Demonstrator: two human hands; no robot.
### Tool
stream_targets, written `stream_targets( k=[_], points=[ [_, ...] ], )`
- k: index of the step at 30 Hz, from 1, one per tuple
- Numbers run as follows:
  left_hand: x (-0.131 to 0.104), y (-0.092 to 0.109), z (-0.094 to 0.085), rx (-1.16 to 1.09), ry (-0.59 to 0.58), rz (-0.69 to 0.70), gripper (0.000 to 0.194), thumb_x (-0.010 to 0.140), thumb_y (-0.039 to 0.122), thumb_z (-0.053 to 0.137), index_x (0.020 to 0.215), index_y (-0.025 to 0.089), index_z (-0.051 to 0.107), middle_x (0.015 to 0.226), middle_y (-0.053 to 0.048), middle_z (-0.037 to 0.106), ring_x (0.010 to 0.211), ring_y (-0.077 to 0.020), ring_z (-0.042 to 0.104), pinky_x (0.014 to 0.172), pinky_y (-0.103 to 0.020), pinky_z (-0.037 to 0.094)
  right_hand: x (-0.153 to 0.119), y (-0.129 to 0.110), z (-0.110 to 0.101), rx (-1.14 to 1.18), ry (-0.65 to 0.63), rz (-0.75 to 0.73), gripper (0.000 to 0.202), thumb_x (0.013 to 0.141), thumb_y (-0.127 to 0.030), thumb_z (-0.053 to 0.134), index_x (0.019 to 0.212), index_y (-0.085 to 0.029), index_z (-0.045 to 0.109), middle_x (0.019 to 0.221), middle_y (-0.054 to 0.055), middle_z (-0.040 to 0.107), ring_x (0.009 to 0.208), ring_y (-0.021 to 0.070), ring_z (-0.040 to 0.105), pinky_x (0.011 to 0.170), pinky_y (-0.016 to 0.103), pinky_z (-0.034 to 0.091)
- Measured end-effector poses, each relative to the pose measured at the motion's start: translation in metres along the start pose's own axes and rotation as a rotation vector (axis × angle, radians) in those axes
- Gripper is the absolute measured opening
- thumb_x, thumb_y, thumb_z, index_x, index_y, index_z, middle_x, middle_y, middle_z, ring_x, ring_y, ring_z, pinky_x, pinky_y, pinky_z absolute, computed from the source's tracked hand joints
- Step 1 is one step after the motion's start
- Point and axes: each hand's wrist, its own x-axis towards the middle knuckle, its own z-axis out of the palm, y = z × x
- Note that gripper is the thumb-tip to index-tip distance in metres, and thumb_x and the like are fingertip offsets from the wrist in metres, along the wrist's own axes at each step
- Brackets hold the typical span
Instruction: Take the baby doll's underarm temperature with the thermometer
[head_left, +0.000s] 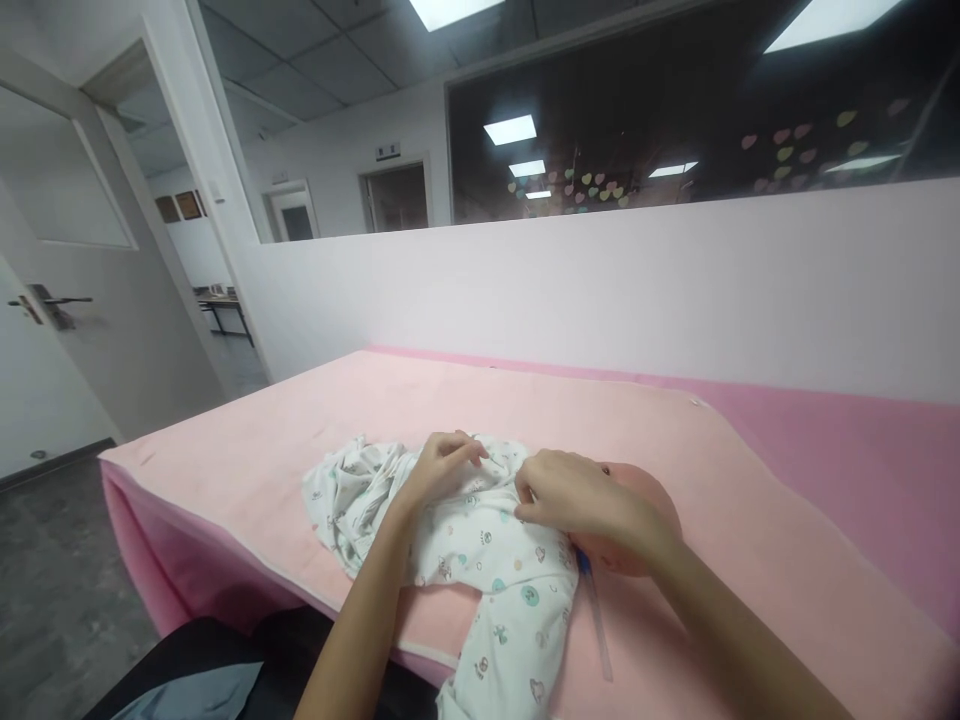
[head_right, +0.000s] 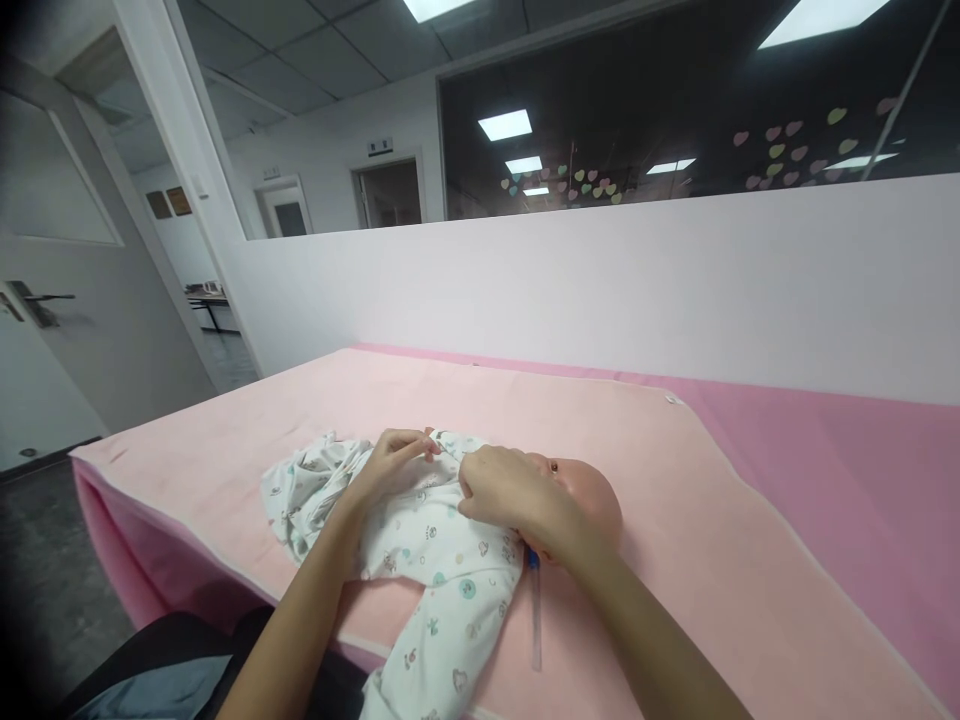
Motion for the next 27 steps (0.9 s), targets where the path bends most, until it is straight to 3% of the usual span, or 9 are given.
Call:
stream_targets(
  k=[2, 5, 7, 11, 18, 27],
  points=[
    [-0.006, 0.001, -0.009, 0.021, -0.042, -0.033, 0.035, 0.082, 0.039, 0.05, 0.066, 0.014, 0.069, 0.073, -0.005, 0.067, 0.078, -0.0188, 0.059, 0.088, -0.033, 0.042, 0.002, 0.001, 0.001, 0.006, -0.002, -0.018, 0.018, 0.068, -0.012, 0.052, 0.053, -0.02, 0.055, 0.049, -0.005, 0.023, 0.044, 0.0078, 0.021, 0.047, 0.025, 0.013],
    [-0.021, 0.001, -0.018, 0.035, -0.244, -0.105, 0.024, 0.079, 0.034, 0.058, 0.075, 0.014, 0.071, 0.088, -0.007, 0.067, 0.082, -0.019, 0.059, 0.076, -0.028, 0.045, 0.011, 0.001, 0.008, 0.032, 0.08, -0.031, 0.011, 0.073, -0.018, 0.051, 0.066, -0.02, 0.059, 0.054, -0.003, 0.043, 0.049, 0.0091, 0.037, 0.048, 0.024, 0.017],
    [-0.03, -0.001, -0.019, -0.005, -0.306, -0.107, 0.016, 0.076, 0.028, 0.062, 0.079, 0.016, 0.071, 0.098, -0.007, 0.064, 0.087, -0.0192, 0.058, 0.073, -0.026, 0.045, 0.018, -0.002, 0.017, 0.059, 0.122, -0.071, 0.01, 0.077, -0.02, 0.049, 0.074, -0.019, 0.059, 0.063, -0.001, 0.052, 0.057, 0.0105, 0.045, 0.05, 0.024, 0.02],
    [-0.039, -0.005, -0.017, -0.103, -0.308, -0.074, 0.012, 0.075, 0.023, 0.064, 0.083, 0.016, 0.071, 0.103, -0.009, 0.061, 0.092, -0.0199, 0.057, 0.078, -0.028, 0.044, 0.03, -0.01, 0.033, 0.102, 0.157, -0.165, 0.014, 0.08, -0.021, 0.048, 0.068, -0.017, 0.054, 0.066, 0.0, 0.053, 0.059, 0.0099, 0.044, 0.05, 0.024, 0.022],
    [-0.043, -0.005, -0.016, -0.168, -0.267, -0.097, 0.018, 0.08, 0.031, 0.06, 0.085, 0.014, 0.064, 0.08, -0.004, 0.061, 0.076, -0.0152, 0.055, 0.069, -0.025, 0.042, 0.03, -0.016, 0.034, 0.197, 0.215, -0.226, 0.017, 0.081, -0.019, 0.048, 0.064, -0.017, 0.046, 0.066, -0.002, 0.051, 0.059, 0.0083, 0.041, 0.051, 0.024, 0.02],
    [-0.047, -0.013, -0.011, -0.157, -0.171, -0.094, 0.022, 0.082, 0.034, 0.057, 0.09, 0.015, 0.065, 0.083, -0.004, 0.063, 0.077, -0.0158, 0.056, 0.07, -0.024, 0.043, 0.035, -0.021, 0.043, 0.156, 0.25, -0.163, 0.01, 0.082, -0.024, 0.052, 0.074, -0.018, 0.051, 0.066, -0.003, 0.051, 0.056, 0.0084, 0.039, 0.053, 0.024, 0.019]
  ],
)
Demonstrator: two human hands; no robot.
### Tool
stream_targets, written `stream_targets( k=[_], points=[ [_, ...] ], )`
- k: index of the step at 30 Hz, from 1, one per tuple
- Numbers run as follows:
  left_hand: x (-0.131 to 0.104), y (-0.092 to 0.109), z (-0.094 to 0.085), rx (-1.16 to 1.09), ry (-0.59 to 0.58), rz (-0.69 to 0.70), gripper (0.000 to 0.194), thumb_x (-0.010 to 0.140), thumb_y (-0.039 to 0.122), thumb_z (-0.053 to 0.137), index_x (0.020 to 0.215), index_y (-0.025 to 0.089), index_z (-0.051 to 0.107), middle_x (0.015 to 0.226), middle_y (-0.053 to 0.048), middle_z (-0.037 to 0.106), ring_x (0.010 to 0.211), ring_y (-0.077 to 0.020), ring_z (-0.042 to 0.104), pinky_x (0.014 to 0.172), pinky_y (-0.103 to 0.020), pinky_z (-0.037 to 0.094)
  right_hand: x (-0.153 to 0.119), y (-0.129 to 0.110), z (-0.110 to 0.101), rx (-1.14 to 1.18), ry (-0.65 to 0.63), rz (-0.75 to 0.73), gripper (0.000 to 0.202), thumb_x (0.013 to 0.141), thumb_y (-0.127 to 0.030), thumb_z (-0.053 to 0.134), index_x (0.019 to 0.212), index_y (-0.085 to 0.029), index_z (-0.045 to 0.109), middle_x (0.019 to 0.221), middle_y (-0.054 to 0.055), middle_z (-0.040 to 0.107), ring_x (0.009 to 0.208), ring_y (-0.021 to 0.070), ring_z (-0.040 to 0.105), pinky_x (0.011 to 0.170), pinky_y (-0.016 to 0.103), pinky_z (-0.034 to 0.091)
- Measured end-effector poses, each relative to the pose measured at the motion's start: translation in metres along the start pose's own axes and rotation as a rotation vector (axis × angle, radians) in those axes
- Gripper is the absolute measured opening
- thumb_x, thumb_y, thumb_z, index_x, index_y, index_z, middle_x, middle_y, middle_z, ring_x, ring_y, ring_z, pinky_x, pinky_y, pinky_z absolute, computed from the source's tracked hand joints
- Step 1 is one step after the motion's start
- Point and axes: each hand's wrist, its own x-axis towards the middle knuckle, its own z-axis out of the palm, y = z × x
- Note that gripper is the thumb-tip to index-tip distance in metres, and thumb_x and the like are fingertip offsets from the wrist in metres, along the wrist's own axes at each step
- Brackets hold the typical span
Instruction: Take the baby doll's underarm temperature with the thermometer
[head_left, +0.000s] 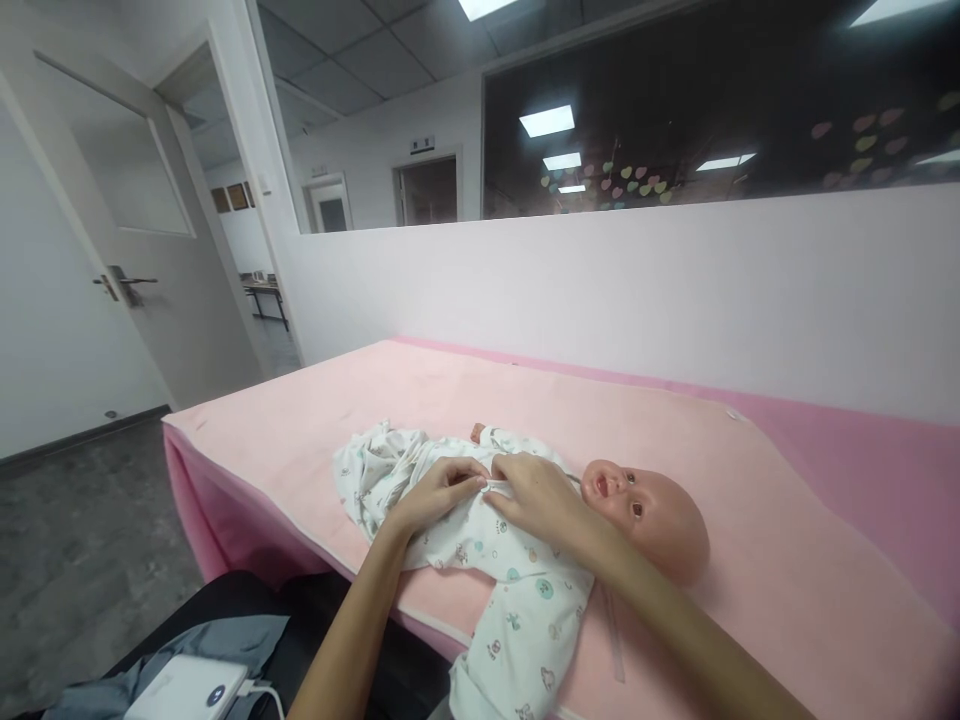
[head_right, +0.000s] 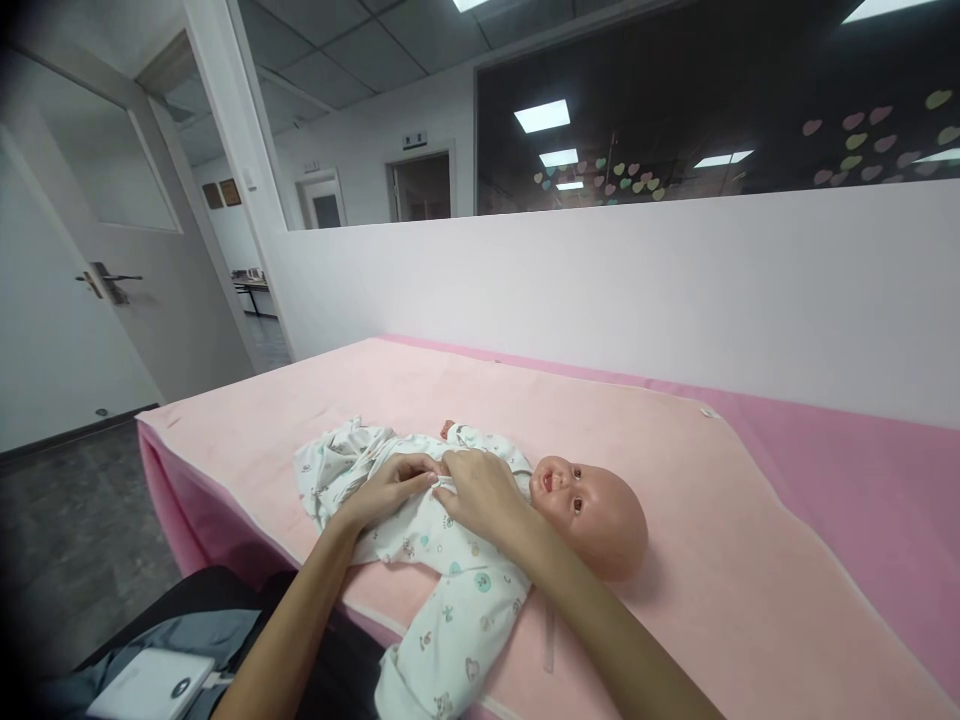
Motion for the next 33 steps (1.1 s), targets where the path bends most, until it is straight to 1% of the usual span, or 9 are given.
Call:
stream_targets(
  k=[4, 10, 14, 17, 21, 24, 26, 29, 33],
  points=[
    [0.0, 0.001, -0.003, -0.009, -0.037, 0.029, 0.022, 0.077, 0.029, 0.065, 0.093, 0.016, 0.065, 0.092, -0.006, 0.064, 0.088, -0.0183, 0.058, 0.078, -0.026, 0.044, 0.002, 0.003, 0.002, 0.006, 0.029, 0.005, 0.017, 0.082, -0.026, 0.053, 0.067, -0.017, 0.049, 0.062, -0.004, 0.049, 0.054, 0.0078, 0.037, 0.052, 0.024, 0.018],
    [-0.002, 0.0, -0.002, 0.044, 0.012, 0.038, 0.019, 0.079, 0.031, 0.062, 0.09, 0.016, 0.068, 0.09, -0.006, 0.067, 0.086, -0.0186, 0.06, 0.077, -0.027, 0.046, 0.0, 0.0, 0.0, 0.037, 0.043, -0.026, 0.031, 0.084, -0.026, 0.052, 0.057, -0.016, 0.041, 0.054, -0.005, 0.043, 0.049, 0.0063, 0.032, 0.051, 0.024, 0.017],
    [0.0, 0.001, 0.002, 0.091, 0.036, 0.038, 0.019, 0.077, 0.032, 0.065, 0.087, 0.016, 0.068, 0.086, -0.005, 0.067, 0.084, -0.019, 0.061, 0.077, -0.028, 0.047, -0.005, -0.002, -0.005, 0.087, -0.003, -0.028, 0.029, 0.085, -0.024, 0.049, 0.058, -0.017, 0.042, 0.055, -0.004, 0.046, 0.049, 0.0063, 0.034, 0.049, 0.024, 0.017],
    [-0.002, 0.001, 0.0, 0.165, 0.08, 0.023, 0.022, 0.076, 0.036, 0.064, 0.087, 0.017, 0.068, 0.086, -0.005, 0.068, 0.082, -0.019, 0.061, 0.075, -0.028, 0.048, -0.006, 0.0, -0.008, 0.077, -0.032, -0.029, 0.025, 0.083, -0.02, 0.048, 0.058, -0.017, 0.044, 0.057, -0.004, 0.049, 0.051, 0.0068, 0.037, 0.049, 0.023, 0.017],
    [-0.021, 0.0, -0.012, 0.331, 0.136, -0.008, 0.025, 0.077, 0.037, 0.063, 0.095, 0.02, 0.068, 0.094, -0.005, 0.067, 0.087, -0.0203, 0.06, 0.076, -0.029, 0.047, -0.005, 0.006, -0.011, 0.022, -0.026, -0.03, 0.025, 0.084, -0.02, 0.047, 0.059, -0.017, 0.044, 0.059, -0.003, 0.05, 0.054, 0.0078, 0.04, 0.049, 0.023, 0.019],
    [-0.041, -0.005, -0.018, 0.412, 0.184, 0.032, 0.024, 0.082, 0.034, 0.057, 0.099, 0.021, 0.068, 0.108, -0.006, 0.064, 0.101, -0.0224, 0.056, 0.088, -0.033, 0.044, -0.005, 0.009, -0.013, -0.012, -0.033, -0.043, 0.024, 0.086, -0.023, 0.045, 0.062, -0.017, 0.044, 0.061, -0.003, 0.051, 0.055, 0.0082, 0.041, 0.049, 0.023, 0.019],
    [-0.05, -0.008, -0.017, 0.416, 0.246, 0.058, 0.023, 0.084, 0.033, 0.055, 0.099, 0.021, 0.068, 0.112, -0.007, 0.062, 0.105, -0.0233, 0.054, 0.09, -0.035, 0.042, -0.006, 0.009, -0.014, -0.024, -0.038, -0.051, 0.024, 0.086, -0.024, 0.045, 0.063, -0.018, 0.045, 0.062, -0.002, 0.052, 0.056, 0.0086, 0.042, 0.049, 0.023, 0.02],
    [-0.055, -0.011, -0.013, 0.362, 0.343, 0.076, 0.022, 0.084, 0.032, 0.054, 0.094, 0.02, 0.069, 0.109, -0.008, 0.063, 0.105, -0.0236, 0.054, 0.09, -0.035, 0.043, -0.006, 0.008, -0.016, -0.044, -0.047, -0.051, 0.023, 0.087, -0.025, 0.045, 0.065, -0.018, 0.047, 0.064, -0.001, 0.053, 0.056, 0.009, 0.043, 0.05, 0.024, 0.02],
    [-0.054, -0.01, -0.009, 0.3, 0.342, 0.069, 0.022, 0.084, 0.033, 0.055, 0.09, 0.018, 0.069, 0.104, -0.009, 0.064, 0.102, -0.0232, 0.055, 0.089, -0.034, 0.043, -0.007, 0.007, -0.018, -0.055, -0.077, -0.062, 0.023, 0.087, -0.025, 0.045, 0.065, -0.018, 0.048, 0.064, -0.001, 0.052, 0.054, 0.0087, 0.041, 0.05, 0.024, 0.019]
  ],
)
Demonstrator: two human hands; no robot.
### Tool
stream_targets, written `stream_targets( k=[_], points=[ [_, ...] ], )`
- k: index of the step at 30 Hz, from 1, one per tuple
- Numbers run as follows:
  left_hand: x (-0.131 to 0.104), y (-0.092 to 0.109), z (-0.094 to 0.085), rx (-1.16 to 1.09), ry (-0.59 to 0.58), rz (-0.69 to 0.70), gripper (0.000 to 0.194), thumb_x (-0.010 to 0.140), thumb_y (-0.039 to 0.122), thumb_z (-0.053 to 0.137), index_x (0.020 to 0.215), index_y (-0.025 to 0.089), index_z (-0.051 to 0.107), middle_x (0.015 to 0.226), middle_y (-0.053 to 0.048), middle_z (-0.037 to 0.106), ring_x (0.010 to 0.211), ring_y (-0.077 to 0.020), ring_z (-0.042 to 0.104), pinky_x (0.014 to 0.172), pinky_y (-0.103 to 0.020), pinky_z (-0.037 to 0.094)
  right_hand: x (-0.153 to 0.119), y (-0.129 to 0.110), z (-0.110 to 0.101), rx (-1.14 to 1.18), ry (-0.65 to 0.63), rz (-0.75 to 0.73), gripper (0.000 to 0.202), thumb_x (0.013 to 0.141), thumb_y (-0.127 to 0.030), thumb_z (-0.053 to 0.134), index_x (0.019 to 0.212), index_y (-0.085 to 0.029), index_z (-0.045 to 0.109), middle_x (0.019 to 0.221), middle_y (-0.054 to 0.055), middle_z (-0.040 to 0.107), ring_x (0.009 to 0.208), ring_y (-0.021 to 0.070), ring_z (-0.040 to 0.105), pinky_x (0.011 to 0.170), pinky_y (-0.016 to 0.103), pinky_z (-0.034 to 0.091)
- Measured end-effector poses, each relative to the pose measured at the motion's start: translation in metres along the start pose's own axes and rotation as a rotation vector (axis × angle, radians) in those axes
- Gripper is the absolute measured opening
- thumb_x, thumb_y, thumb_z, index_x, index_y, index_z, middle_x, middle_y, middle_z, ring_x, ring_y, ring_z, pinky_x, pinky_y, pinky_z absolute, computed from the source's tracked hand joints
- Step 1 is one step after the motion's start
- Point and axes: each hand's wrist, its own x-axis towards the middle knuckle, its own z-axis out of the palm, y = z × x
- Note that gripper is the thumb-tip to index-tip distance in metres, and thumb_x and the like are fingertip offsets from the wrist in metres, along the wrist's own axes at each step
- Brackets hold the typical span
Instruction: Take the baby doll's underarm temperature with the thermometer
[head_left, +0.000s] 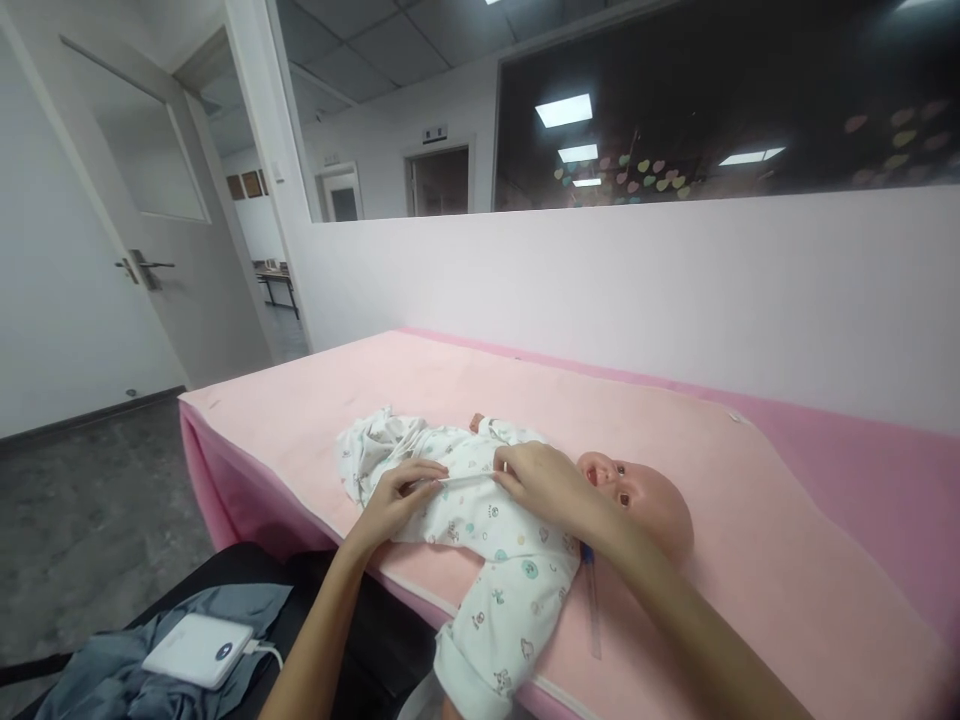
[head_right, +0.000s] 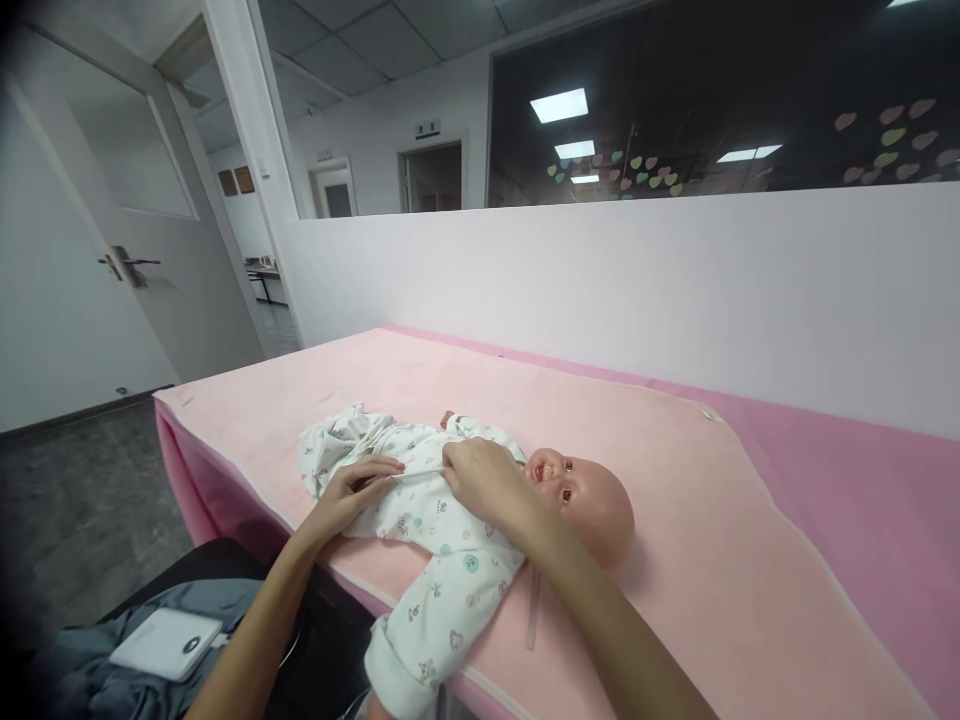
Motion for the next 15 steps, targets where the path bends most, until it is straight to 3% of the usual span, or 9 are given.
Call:
stream_targets(
  k=[5, 10, 15],
  points=[
    [-0.0021, -0.0005, 0.0006, -0.051, 0.032, -0.018, 0.023, 0.086, 0.035, 0.051, 0.091, 0.017, 0.063, 0.103, -0.008, 0.062, 0.103, -0.0214, 0.053, 0.088, -0.031, 0.042, -0.001, 0.0003, 0.001, 0.028, -0.022, -0.026, 0.023, 0.085, -0.021, 0.044, 0.062, -0.018, 0.044, 0.059, -0.003, 0.048, 0.053, 0.0085, 0.038, 0.049, 0.024, 0.019],
    [-0.0003, -0.0055, 0.0046, 0.04, 0.067, -0.074, 0.028, 0.087, 0.04, 0.046, 0.086, 0.016, 0.06, 0.084, -0.004, 0.06, 0.081, -0.0177, 0.054, 0.07, -0.025, 0.042, -0.0001, 0.0006, 0.0028, 0.035, -0.031, -0.022, 0.022, 0.084, -0.019, 0.043, 0.062, -0.018, 0.043, 0.059, -0.003, 0.047, 0.053, 0.0085, 0.037, 0.049, 0.024, 0.019],
    [0.0028, -0.0038, 0.0077, 0.089, 0.095, -0.049, 0.03, 0.089, 0.04, 0.041, 0.084, 0.016, 0.058, 0.079, -0.003, 0.057, 0.077, -0.017, 0.052, 0.07, -0.025, 0.04, -0.0005, -0.0003, 0.0018, 0.04, -0.047, -0.008, 0.025, 0.085, -0.02, 0.043, 0.06, -0.018, 0.04, 0.059, -0.003, 0.048, 0.052, 0.0085, 0.037, 0.048, 0.024, 0.018]
  ],
)
